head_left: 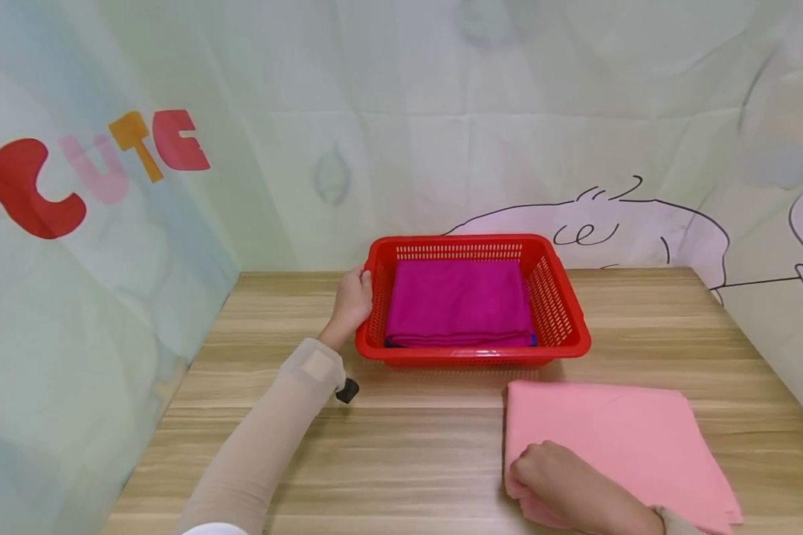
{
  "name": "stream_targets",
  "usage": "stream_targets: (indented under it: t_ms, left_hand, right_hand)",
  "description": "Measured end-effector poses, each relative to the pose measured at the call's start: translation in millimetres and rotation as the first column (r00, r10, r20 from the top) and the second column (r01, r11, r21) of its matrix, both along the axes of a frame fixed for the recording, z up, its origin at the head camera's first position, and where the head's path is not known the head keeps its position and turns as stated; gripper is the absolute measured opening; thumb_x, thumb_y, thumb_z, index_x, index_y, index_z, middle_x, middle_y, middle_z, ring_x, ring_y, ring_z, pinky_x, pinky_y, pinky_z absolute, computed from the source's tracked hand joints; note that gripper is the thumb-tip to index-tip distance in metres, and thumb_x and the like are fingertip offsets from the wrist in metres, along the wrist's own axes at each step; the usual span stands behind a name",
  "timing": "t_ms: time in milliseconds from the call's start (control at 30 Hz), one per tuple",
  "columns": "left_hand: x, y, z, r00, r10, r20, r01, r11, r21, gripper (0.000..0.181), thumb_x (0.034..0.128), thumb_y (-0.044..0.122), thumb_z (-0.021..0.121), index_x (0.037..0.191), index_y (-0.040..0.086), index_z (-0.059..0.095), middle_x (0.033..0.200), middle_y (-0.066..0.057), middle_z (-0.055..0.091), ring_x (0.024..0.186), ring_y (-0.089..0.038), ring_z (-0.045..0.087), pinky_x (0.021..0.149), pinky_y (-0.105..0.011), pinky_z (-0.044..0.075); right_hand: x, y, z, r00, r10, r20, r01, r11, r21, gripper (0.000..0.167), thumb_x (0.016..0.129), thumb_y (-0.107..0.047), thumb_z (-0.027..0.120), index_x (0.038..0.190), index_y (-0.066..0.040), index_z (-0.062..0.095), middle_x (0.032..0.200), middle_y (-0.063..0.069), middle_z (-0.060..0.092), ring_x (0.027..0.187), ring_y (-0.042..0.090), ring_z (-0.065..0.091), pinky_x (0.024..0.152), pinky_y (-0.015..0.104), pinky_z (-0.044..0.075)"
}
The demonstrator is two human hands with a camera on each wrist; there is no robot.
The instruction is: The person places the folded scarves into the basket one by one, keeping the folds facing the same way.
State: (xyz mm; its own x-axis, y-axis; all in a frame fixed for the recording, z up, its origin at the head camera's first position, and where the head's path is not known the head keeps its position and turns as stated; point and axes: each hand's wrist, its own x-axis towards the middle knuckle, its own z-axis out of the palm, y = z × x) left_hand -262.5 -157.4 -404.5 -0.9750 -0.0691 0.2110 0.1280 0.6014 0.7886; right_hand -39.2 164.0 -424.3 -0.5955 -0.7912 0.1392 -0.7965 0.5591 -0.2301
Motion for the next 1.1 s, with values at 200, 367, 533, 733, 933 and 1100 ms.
stream_targets:
  t_ms: [200, 367, 533, 733, 933, 1100]
  left_hand:
    - [0.8, 0.6, 0.3, 1.000, 0.005, 0.007, -0.005, 1.000, 0.008, 0.034, 0.1077, 0.008, 0.037, 0.127, -0.013, 0.057, 0.093, -0.024, 0.061, 0.083, -0.033, 0.060, 0.079, -0.045, 0.053]
    - [1.2, 0.7, 0.4, 1.000, 0.013, 0.006, -0.013, 1.000, 0.006, 0.034, 0.1076, 0.008, 0.037, 0.126, -0.012, 0.058, 0.090, -0.023, 0.060, 0.081, -0.032, 0.060, 0.076, -0.045, 0.053]
    - [0.7, 0.6, 0.4, 1.000, 0.015, 0.002, -0.015, 1.000, 0.012, 0.033, 0.1074, 0.008, 0.038, 0.123, -0.012, 0.059, 0.088, -0.021, 0.060, 0.079, -0.031, 0.059, 0.075, -0.044, 0.053]
    - [0.9, 0.8, 0.6, 1.000, 0.010, 0.012, -0.010, 1.000, 0.016, 0.034, 0.1079, 0.009, 0.037, 0.124, -0.011, 0.058, 0.088, -0.021, 0.059, 0.079, -0.032, 0.060, 0.075, -0.044, 0.054]
    - [1.3, 0.3, 0.2, 1.000, 0.007, 0.018, -0.007, 1.000, 0.019, 0.035, 0.1084, 0.011, 0.037, 0.126, -0.011, 0.058, 0.092, -0.022, 0.060, 0.082, -0.031, 0.060, 0.076, -0.044, 0.054]
    - [1.5, 0.5, 0.5, 1.000, 0.002, 0.011, -0.002, 1.000, 0.016, 0.034, 0.1081, 0.010, 0.037, 0.126, -0.011, 0.058, 0.091, -0.022, 0.060, 0.081, -0.031, 0.060, 0.076, -0.044, 0.054]
  right_hand:
    - [0.8, -5, -0.7, 0.998, -0.031, 0.047, 0.031, 0.999, 0.020, 0.042, 0.062, 0.006, 0.056, 0.056, -0.023, 0.027, 0.062, -0.020, 0.007, 0.058, 0.001, 0.009, 0.051, 0.014, 0.013]
    - [0.3, -8, -2.4, 0.999, -0.027, 0.047, 0.026, 0.999, 0.025, 0.041, 0.064, 0.005, 0.058, 0.056, -0.023, 0.029, 0.060, -0.020, 0.010, 0.057, 0.001, 0.011, 0.052, 0.014, 0.018]
    - [0.7, -12, -0.4, 0.999, -0.027, 0.043, 0.026, 0.999, 0.024, 0.041, 0.064, 0.006, 0.057, 0.056, -0.022, 0.028, 0.061, -0.019, 0.008, 0.058, 0.002, 0.010, 0.051, 0.014, 0.016]
    - [1.3, -14, 0.4, 0.998, -0.030, 0.049, 0.028, 0.999, 0.043, 0.042, 0.064, 0.006, 0.057, 0.056, -0.022, 0.027, 0.061, -0.018, 0.008, 0.058, 0.002, 0.010, 0.052, 0.014, 0.016]
    - [1.0, -20, 0.0, 0.995, -0.052, 0.082, 0.043, 0.994, 0.098, 0.039, 0.067, 0.006, 0.058, 0.054, -0.022, 0.034, 0.055, -0.018, 0.015, 0.054, 0.002, 0.016, 0.052, 0.015, 0.022]
    - [0.6, -24, 0.3, 0.995, -0.050, 0.090, 0.039, 0.991, 0.127, 0.036, 0.068, 0.004, 0.061, 0.053, -0.021, 0.040, 0.052, -0.018, 0.022, 0.051, 0.002, 0.023, 0.053, 0.016, 0.027]
